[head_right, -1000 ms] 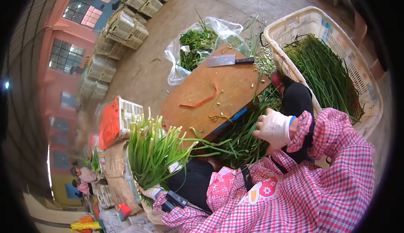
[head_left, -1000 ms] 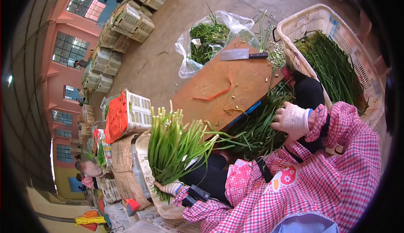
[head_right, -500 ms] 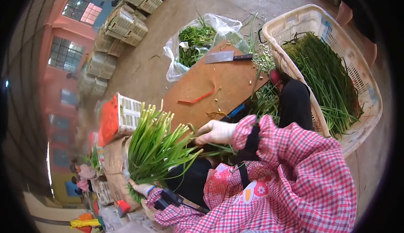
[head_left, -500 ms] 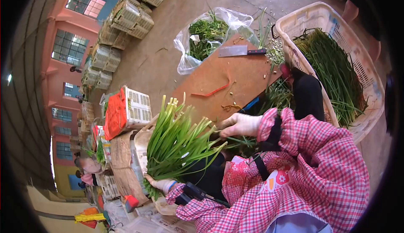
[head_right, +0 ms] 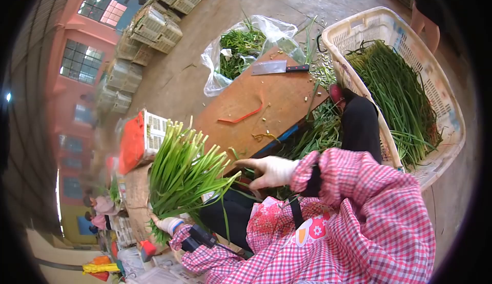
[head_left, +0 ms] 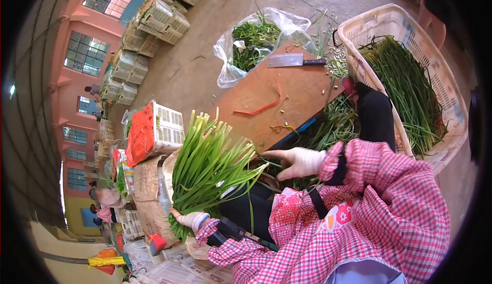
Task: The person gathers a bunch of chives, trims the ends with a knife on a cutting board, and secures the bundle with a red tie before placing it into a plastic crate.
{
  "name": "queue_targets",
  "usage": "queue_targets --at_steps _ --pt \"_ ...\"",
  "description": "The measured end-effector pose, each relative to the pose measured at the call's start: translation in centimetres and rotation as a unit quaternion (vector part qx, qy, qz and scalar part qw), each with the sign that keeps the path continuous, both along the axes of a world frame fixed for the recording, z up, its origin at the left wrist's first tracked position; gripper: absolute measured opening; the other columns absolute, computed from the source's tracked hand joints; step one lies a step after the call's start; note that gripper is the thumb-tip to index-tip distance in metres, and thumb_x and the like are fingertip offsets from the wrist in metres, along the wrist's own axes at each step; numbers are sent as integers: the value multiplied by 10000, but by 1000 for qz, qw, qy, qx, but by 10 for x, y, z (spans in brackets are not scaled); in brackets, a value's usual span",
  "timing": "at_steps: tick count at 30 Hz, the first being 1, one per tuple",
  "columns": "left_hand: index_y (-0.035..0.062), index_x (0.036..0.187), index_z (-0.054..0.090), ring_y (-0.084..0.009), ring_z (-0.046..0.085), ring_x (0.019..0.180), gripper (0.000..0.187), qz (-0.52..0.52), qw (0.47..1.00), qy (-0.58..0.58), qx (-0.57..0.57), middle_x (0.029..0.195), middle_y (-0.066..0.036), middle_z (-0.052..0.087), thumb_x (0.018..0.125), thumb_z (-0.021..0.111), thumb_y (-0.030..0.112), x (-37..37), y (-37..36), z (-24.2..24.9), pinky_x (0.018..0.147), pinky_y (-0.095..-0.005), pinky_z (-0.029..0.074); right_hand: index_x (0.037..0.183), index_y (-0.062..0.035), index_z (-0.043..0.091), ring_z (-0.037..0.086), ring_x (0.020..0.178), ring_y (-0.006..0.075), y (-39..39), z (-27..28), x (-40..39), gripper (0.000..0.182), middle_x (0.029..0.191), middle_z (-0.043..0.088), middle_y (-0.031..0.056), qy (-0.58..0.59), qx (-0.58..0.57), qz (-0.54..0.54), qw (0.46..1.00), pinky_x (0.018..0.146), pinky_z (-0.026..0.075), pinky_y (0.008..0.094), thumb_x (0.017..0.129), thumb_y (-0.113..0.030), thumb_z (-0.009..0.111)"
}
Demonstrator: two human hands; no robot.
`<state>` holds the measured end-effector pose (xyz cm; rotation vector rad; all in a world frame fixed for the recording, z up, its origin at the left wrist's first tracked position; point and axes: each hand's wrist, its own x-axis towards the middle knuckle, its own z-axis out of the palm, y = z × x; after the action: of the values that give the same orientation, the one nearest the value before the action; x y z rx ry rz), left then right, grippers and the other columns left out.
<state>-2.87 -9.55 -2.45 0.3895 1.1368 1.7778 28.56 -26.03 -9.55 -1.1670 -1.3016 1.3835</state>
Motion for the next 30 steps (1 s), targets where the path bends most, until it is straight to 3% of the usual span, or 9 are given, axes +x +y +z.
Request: queue_targets --at_steps 5,9,11,13,15,17,18,23,30 --pt "89 1375 442 -334 373 1304 629 -52 998 -23 15 1426 -126 418 906 413 507 1 -7 -1 1097 -483 249 1066 -65 600 454 489 85 21 -21 -45 215 605 499 -8 349 -109 76 928 411 338 235 885 -180 617" --pt "61 1339 478 -335 423 1252 633 -12 1000 7 -6 1381 -136 469 892 448 508 -4 -4 12 1076 -460 284 898 -21 629 519 679 57 -10 -40 10 228 707 576 -29 93 -100 200 970 604 451 260 912 -244 580" --pt "41 1331 479 -330 440 1220 645 7 1000 5 9 1370 -141 477 882 474 503 -9 -2 18 1059 -448 300 933 -59 666 639 743 216 -26 -72 39 259 783 663 92 -188 -12 208 960 675 496 368 829 -295 633" --pt "30 1327 479 -328 448 1204 651 12 1000 6 16 1364 -144 481 877 486 501 -7 -1 24 1050 -442 308 1084 -100 648 635 916 338 -31 -58 59 355 938 669 172 -563 -80 298 767 772 509 410 798 -307 619" --pt "24 1335 467 -331 443 1211 659 18 1000 12 18 1374 -144 471 882 479 504 -3 -3 26 1050 -442 309 1207 -95 582 655 897 311 -38 -8 51 501 951 670 162 -455 -71 181 869 760 516 412 777 -344 651" --pt "28 1340 462 -333 438 1218 662 16 999 17 25 1379 -144 466 885 475 508 -7 0 16 1054 -446 304 1295 -94 505 665 760 245 -29 -26 23 576 893 673 135 -164 88 44 982 645 524 369 812 -371 652" --pt "32 1345 457 -335 433 1225 664 12 999 22 32 1384 -145 461 887 472 513 -9 2 13 1058 -449 299 1299 -101 506 634 677 200 -23 -26 6 554 838 660 110 -1 1 47 999 587 506 336 837 -375 641" --pt "55 1370 433 -343 401 1261 678 -33 999 -13 31 1418 -145 421 890 464 533 9 -11 16 1082 -471 262 1091 -52 569 521 465 113 11 15 -57 347 660 591 46 439 -176 -6 881 458 442 267 906 -344 599" --pt "27 1349 455 -323 410 1256 687 -2 999 13 40 1402 -138 444 860 531 504 6 -5 18 1083 -431 273 964 22 554 575 464 168 -16 -10 -30 236 597 601 85 458 -40 242 855 475 469 273 919 -209 560"
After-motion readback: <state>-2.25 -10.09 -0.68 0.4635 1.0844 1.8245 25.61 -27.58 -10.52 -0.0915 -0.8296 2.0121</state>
